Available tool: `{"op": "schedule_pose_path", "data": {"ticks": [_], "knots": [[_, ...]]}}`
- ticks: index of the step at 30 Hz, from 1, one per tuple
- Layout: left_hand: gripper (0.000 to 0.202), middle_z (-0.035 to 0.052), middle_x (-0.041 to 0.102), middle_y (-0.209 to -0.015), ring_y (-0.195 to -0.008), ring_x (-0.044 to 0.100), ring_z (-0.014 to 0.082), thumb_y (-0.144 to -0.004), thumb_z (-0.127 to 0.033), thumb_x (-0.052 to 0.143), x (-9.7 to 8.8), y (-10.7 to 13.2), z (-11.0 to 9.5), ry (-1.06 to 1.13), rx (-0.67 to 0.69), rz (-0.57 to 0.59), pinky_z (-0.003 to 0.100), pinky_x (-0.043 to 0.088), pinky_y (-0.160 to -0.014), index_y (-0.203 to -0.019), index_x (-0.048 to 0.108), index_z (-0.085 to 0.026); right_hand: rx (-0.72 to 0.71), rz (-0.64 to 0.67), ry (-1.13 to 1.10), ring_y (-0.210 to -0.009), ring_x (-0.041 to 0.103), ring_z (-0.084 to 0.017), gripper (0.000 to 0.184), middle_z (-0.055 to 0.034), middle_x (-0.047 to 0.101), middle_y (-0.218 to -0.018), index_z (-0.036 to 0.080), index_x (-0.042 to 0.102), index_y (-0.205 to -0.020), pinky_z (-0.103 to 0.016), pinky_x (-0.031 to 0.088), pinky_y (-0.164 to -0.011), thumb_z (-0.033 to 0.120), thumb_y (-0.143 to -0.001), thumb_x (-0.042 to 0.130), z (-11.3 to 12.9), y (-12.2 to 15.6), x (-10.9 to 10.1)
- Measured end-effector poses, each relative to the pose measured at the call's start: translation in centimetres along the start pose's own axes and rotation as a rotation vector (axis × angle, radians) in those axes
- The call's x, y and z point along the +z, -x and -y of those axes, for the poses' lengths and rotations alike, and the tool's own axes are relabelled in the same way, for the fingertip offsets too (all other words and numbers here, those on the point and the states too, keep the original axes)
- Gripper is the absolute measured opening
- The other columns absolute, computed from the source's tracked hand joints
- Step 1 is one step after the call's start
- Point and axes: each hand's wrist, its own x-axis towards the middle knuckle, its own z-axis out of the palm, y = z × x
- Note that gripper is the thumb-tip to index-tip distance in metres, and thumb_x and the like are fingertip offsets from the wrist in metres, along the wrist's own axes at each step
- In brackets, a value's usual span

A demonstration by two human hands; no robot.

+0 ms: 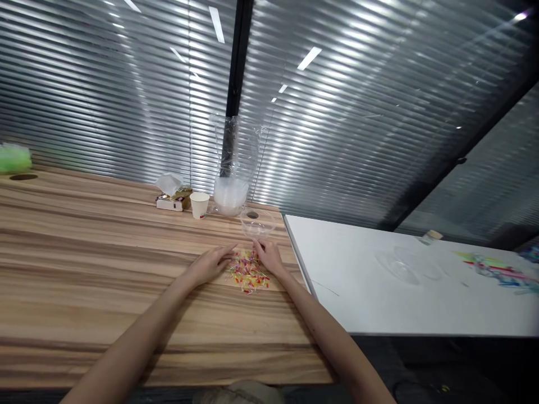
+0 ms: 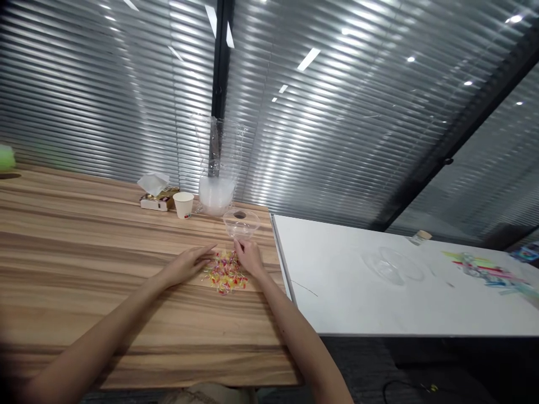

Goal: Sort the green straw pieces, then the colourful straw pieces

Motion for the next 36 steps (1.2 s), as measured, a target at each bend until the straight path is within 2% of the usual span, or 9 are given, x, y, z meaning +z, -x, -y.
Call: {"op": "schedule_pose_path", "data": {"ticks": [5,10,13,17,22,29,36], "knots": [[0.055,0.0070,0.068,-0.118,-0.107,0.063,0.0231,-0.090,-0.025,0.049,0.1,0.1,0.3,-0.007,-0.011,-0.045,0.034,0.048,-0.094,-0.144,0.041,-0.022,-0.031,0.004,-0.006,-0.055,0.051,-0.014,0.043,-0.0016,0.061,-0.059,0.018,0.057,-0.060,-0.023,0.030,-0.056,0.034,-0.096,0.039,0.1,0.0,-0.2],[0.065,0.0100,0.051,-0.140,-0.124,0.052,0.0231,-0.087,-0.019,0.051,0.2,0.2,0.3,-0.007,0.012,-0.109,0.037,0.040,-0.105,-0.149,0.031,-0.022,-0.076,0.022,-0.020,-0.054,0.050,-0.014,0.042,-0.0014,0.061,-0.058,0.018,0.056,-0.059,-0.023,0.030,-0.056,0.032,-0.095,0.040,0.1,0.2,-0.4],[0.067,0.0117,0.059,-0.128,-0.114,0.058,0.0232,-0.086,-0.018,0.052,0.2,0.1,0.5,-0.012,0.014,-0.122,0.038,0.043,-0.100,-0.149,0.030,-0.020,-0.097,0.028,-0.028,-0.054,0.051,-0.015,0.041,-0.0021,0.063,-0.060,0.018,0.056,-0.059,-0.024,0.032,-0.057,0.032,-0.095,0.042,0.0,0.2,-0.3],[0.063,0.0080,0.065,-0.107,-0.099,0.062,0.0215,-0.088,-0.019,0.052,0.1,0.1,0.7,-0.020,0.016,-0.111,0.035,0.048,-0.091,-0.147,0.034,-0.020,-0.129,0.036,-0.034,-0.055,0.051,-0.015,0.041,-0.0021,0.062,-0.060,0.018,0.056,-0.058,-0.024,0.032,-0.058,0.031,-0.095,0.043,-0.1,0.1,-0.2],[0.061,0.0110,0.064,-0.113,-0.105,0.060,0.0225,-0.090,-0.021,0.051,0.1,0.1,0.4,-0.031,0.008,-0.119,0.036,0.045,-0.095,-0.148,0.032,-0.018,-0.145,0.036,-0.042,-0.053,0.049,-0.015,0.041,-0.0021,0.061,-0.058,0.018,0.056,-0.059,-0.025,0.030,-0.056,0.031,-0.096,0.042,0.0,0.2,-0.2],[0.060,0.0070,0.066,-0.099,-0.090,0.062,0.0196,-0.088,-0.017,0.052,0.1,0.0,0.9,-0.046,-0.017,-0.111,0.032,0.048,-0.087,-0.146,0.035,-0.017,-0.158,0.022,-0.045,-0.052,0.049,-0.014,0.039,-0.0017,0.060,-0.057,0.018,0.054,-0.057,-0.025,0.028,-0.055,0.028,-0.094,0.044,-0.2,0.1,-0.1],[0.055,0.0106,0.067,-0.098,-0.091,0.061,0.0231,-0.085,-0.008,0.045,-0.5,0.2,2.0,-0.071,-0.059,-0.168,0.039,0.047,-0.088,-0.140,0.044,-0.011,-0.170,0.016,-0.046,-0.052,0.048,-0.014,0.041,-0.0012,0.059,-0.056,0.019,0.052,-0.056,-0.025,0.029,-0.056,0.029,-0.094,0.043,-0.4,0.1,0.0]]}}
